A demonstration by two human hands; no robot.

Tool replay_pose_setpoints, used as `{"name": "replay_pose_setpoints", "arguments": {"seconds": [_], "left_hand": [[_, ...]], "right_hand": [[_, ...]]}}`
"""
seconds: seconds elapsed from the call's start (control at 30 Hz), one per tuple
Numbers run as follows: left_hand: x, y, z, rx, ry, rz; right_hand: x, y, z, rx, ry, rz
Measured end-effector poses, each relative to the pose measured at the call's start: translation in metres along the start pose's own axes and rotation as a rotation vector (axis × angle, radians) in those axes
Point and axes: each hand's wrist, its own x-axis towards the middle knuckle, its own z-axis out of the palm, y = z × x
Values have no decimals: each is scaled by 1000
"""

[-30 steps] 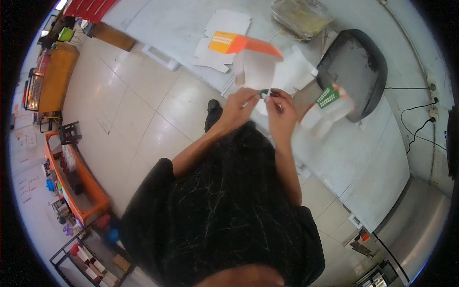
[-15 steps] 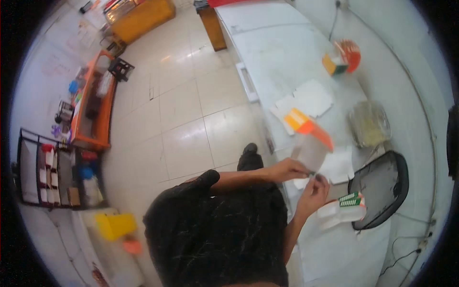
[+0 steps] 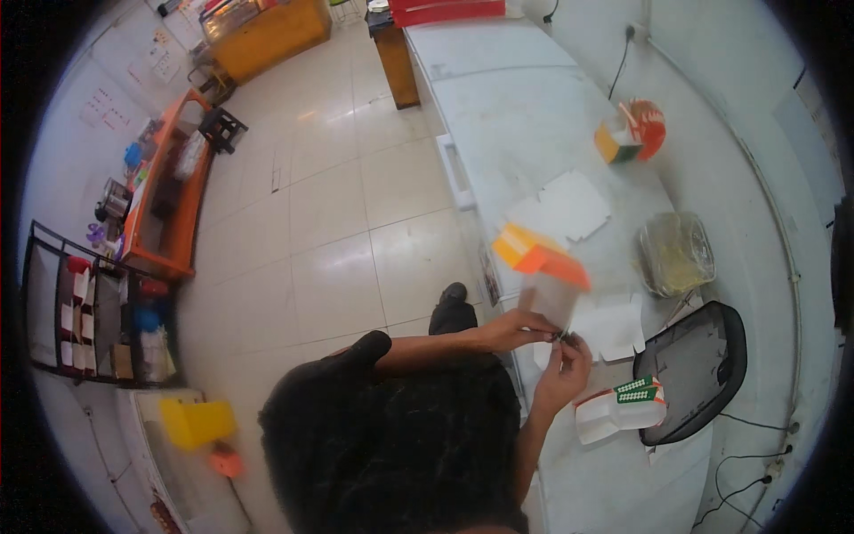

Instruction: The person folds flat white cardboard pieces into small rectangular boxes by hand. They repeatedly pick up a flat piece, fold the sides up, and tuck the flaps to form a box, then place the finished box into a grey plastic bin on the table.

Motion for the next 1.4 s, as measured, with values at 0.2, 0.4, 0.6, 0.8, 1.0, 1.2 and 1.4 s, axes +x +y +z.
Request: {"name": "replay_pose_setpoints", "arguments": {"seconds": [0.2,0.4,0.6,0.8,1.0,1.2,1.4], "left_hand": [[-2,-12,8,-188,64,-75],[0,5,0,-211,62,-275],[-3,-8,-3,98,65,-148],[-8,12,-5,455,-153,89],[-4,17,-13,676,-233,63],[9,46,7,955,-88,190],[21,33,16,881,-55,141]], "right_hand": [[1,4,9,-242,65,-240],[-4,9,19,-494,-37,-509],[0,20,6,269,-5,207],[45,23,-8,-102,168,157],[43,35,-25,-34,120,329],[26,42,-19,-125,81,166],[19,25,-11,-289,68,-84]]}}
